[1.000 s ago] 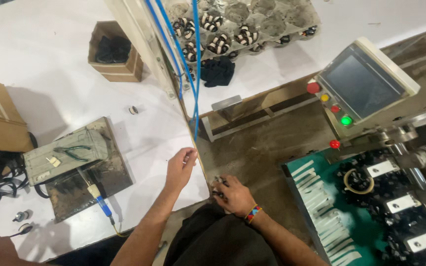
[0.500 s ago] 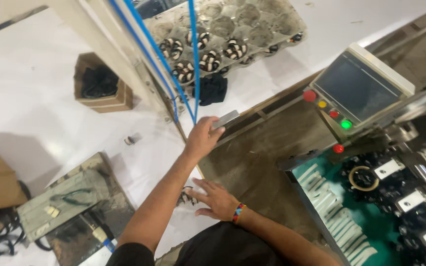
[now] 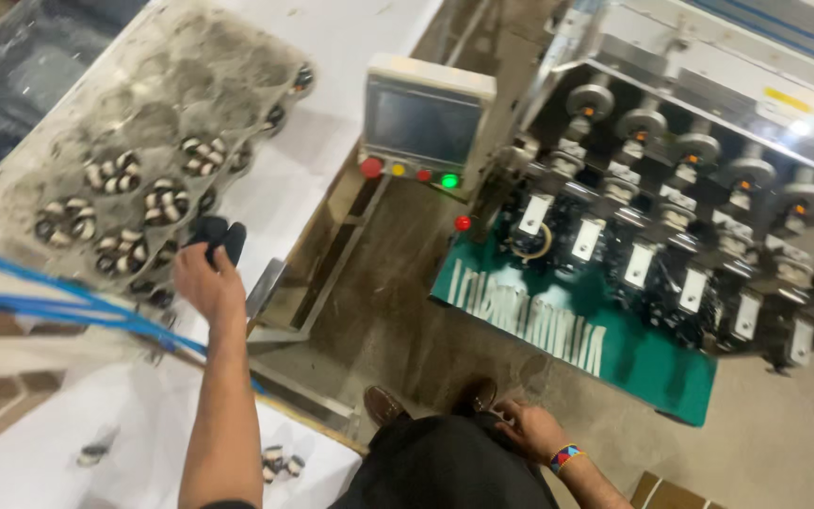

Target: The person stands at a multi-spindle winding machine, fitting small black spools onto the machine's spindles and removing finished spools. They wipe parts and the work area with a black cloth, operate the machine's control panel and lever, and set processed spools on the green mat beside the machine.

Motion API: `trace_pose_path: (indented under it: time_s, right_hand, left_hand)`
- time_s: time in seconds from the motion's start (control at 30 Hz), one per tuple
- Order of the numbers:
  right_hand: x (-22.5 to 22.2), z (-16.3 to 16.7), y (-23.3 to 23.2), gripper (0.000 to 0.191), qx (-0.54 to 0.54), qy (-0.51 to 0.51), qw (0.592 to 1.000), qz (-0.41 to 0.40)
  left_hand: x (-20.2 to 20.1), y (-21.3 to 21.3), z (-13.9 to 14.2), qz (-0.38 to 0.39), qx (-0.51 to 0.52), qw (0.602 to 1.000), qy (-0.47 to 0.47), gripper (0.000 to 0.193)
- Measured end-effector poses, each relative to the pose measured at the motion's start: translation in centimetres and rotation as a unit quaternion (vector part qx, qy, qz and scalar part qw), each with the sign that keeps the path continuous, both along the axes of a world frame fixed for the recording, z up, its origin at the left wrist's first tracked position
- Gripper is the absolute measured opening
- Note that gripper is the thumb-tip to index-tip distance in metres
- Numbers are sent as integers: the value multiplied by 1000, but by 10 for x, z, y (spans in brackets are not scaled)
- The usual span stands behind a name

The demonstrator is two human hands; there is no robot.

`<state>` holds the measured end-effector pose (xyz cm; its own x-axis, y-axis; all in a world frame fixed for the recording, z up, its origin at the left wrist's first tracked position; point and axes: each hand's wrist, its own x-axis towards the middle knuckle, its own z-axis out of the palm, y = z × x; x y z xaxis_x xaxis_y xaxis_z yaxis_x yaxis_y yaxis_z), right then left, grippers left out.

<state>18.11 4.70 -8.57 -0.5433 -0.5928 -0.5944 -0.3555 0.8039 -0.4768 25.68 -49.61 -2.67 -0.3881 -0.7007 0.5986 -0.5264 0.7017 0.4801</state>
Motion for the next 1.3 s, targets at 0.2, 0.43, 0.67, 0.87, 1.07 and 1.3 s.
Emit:
trace_pose_path:
  time_s: [0.2,0.43,0.67,0.87,1.07,1.3]
  right_hand:
    - [-19,27,-14,31,-222,126,965,-65]
    - [-87,21,-15,44,-447,-251,768,-383]
    - [-118,15,54,36,-570,-349,594,-448]
    - [-125,42,117,29,-613,-281,612,-414]
    - [-118,43,188,23,-631,-234,606,-424]
    - [-108,52,234,22,-606,-165,632,-454]
  left_hand:
    - [-50,125,51,-239,117,958,104,25]
    - [-89,311,92,-621,387,681,-41,22]
    - [-95,407,82,-672,542,503,-46,13]
    - [-148,448,32,-525,485,684,-148,25]
    - [-172,532,16,-571,568,566,-174,46]
    - [-204,585,19,-519,695,494,-67,61]
